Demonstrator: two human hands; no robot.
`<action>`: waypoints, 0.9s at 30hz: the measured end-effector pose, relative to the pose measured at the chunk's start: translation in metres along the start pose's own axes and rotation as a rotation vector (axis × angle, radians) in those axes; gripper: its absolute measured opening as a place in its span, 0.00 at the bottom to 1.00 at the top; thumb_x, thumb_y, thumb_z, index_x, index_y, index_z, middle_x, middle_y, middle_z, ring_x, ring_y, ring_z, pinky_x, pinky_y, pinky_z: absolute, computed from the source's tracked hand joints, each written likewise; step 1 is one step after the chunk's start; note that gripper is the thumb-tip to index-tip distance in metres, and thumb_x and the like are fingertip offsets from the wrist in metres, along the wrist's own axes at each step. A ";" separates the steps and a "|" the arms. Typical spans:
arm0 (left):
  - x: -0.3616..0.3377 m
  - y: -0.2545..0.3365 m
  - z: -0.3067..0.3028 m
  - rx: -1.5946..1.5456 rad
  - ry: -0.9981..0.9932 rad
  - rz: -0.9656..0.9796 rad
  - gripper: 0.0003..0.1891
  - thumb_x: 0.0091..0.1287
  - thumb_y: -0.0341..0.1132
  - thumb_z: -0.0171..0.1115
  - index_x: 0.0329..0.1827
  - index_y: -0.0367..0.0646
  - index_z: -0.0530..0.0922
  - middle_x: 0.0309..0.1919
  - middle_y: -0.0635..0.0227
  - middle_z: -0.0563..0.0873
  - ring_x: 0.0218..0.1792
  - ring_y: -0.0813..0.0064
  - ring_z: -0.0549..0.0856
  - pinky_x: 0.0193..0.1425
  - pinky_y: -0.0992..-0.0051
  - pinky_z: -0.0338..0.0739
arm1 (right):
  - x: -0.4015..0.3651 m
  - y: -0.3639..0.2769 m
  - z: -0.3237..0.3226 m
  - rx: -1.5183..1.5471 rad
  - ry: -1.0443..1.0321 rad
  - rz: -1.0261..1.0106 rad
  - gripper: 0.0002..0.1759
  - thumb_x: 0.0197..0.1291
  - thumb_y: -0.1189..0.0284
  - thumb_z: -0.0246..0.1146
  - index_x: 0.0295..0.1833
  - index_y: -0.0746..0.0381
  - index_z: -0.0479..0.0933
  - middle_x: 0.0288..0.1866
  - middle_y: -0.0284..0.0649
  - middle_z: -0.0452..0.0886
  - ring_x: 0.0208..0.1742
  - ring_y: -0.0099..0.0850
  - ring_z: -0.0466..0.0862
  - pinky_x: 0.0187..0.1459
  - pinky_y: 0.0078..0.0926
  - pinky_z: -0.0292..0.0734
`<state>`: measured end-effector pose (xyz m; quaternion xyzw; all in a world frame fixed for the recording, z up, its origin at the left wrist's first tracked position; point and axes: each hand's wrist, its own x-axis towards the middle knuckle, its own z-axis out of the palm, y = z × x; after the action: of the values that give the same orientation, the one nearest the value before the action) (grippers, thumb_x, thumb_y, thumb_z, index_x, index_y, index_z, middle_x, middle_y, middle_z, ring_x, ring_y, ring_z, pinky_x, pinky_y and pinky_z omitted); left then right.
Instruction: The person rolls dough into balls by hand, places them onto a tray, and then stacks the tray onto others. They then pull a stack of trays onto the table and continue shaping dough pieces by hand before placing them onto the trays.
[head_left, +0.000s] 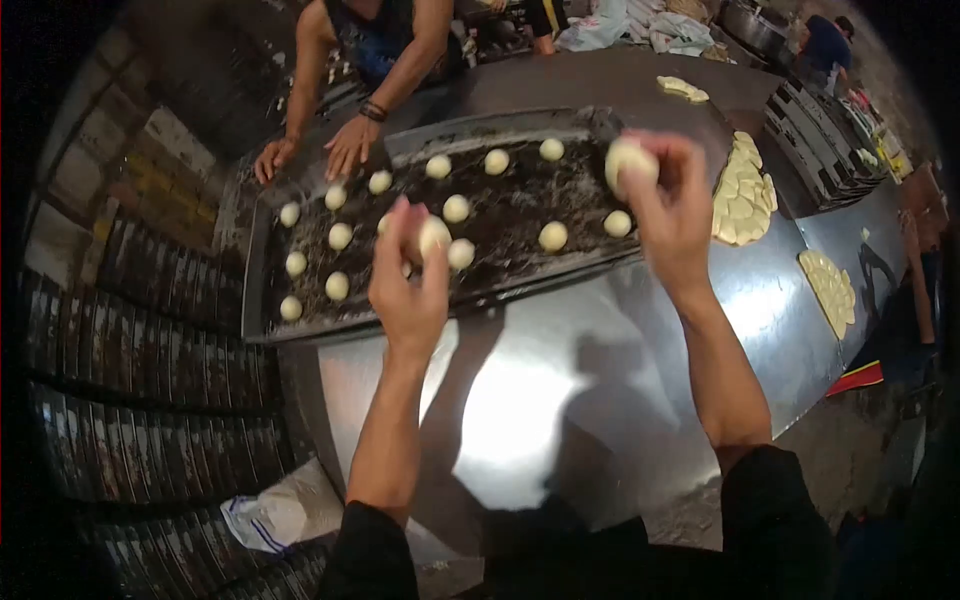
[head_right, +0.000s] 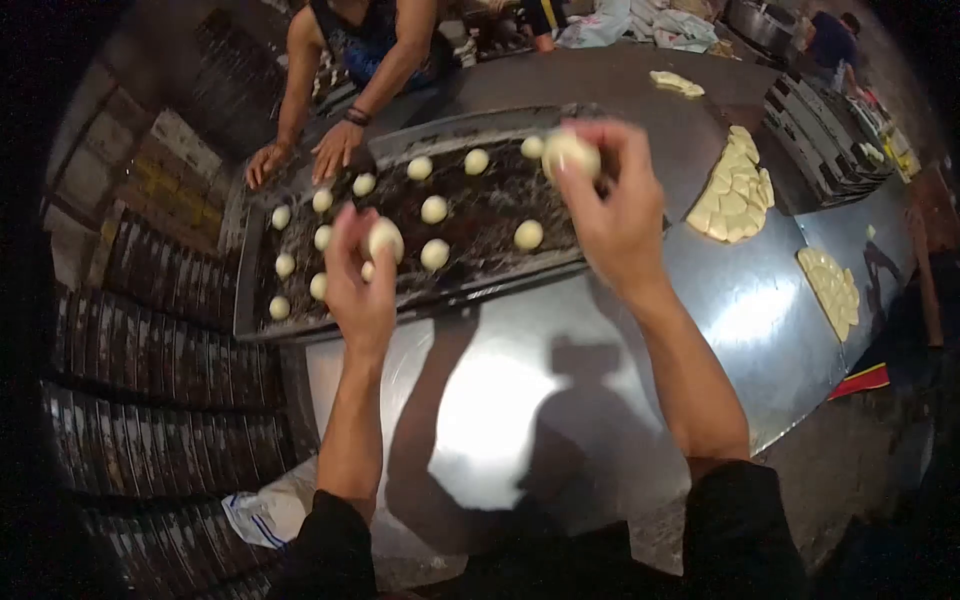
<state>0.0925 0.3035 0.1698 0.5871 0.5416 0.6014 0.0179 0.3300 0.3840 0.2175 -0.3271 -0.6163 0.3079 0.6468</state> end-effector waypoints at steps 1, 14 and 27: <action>0.027 -0.007 0.026 0.074 0.046 0.052 0.22 0.70 0.25 0.60 0.67 0.36 0.71 0.55 0.55 0.83 0.54 0.68 0.83 0.59 0.71 0.77 | 0.032 0.015 0.002 -0.066 0.071 -0.121 0.15 0.64 0.73 0.64 0.54 0.65 0.72 0.45 0.44 0.82 0.43 0.32 0.83 0.45 0.31 0.80; 0.002 0.033 0.256 -0.086 -0.708 -0.001 0.15 0.67 0.29 0.61 0.56 0.35 0.79 0.55 0.50 0.83 0.58 0.52 0.82 0.63 0.64 0.75 | 0.006 0.217 -0.213 -0.834 -0.057 0.051 0.21 0.58 0.70 0.65 0.57 0.65 0.77 0.58 0.52 0.79 0.58 0.47 0.79 0.61 0.41 0.72; -0.067 0.050 0.571 0.111 -0.875 -0.368 0.25 0.62 0.39 0.64 0.63 0.47 0.75 0.58 0.46 0.77 0.60 0.48 0.78 0.63 0.56 0.73 | 0.010 0.315 -0.389 -0.832 0.156 0.805 0.24 0.55 0.65 0.68 0.55 0.66 0.75 0.40 0.42 0.83 0.39 0.37 0.84 0.47 0.31 0.78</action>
<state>0.5586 0.5984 0.0000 0.6797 0.6093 0.2546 0.3192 0.7208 0.5628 -0.0397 -0.7837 -0.4633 0.2366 0.3395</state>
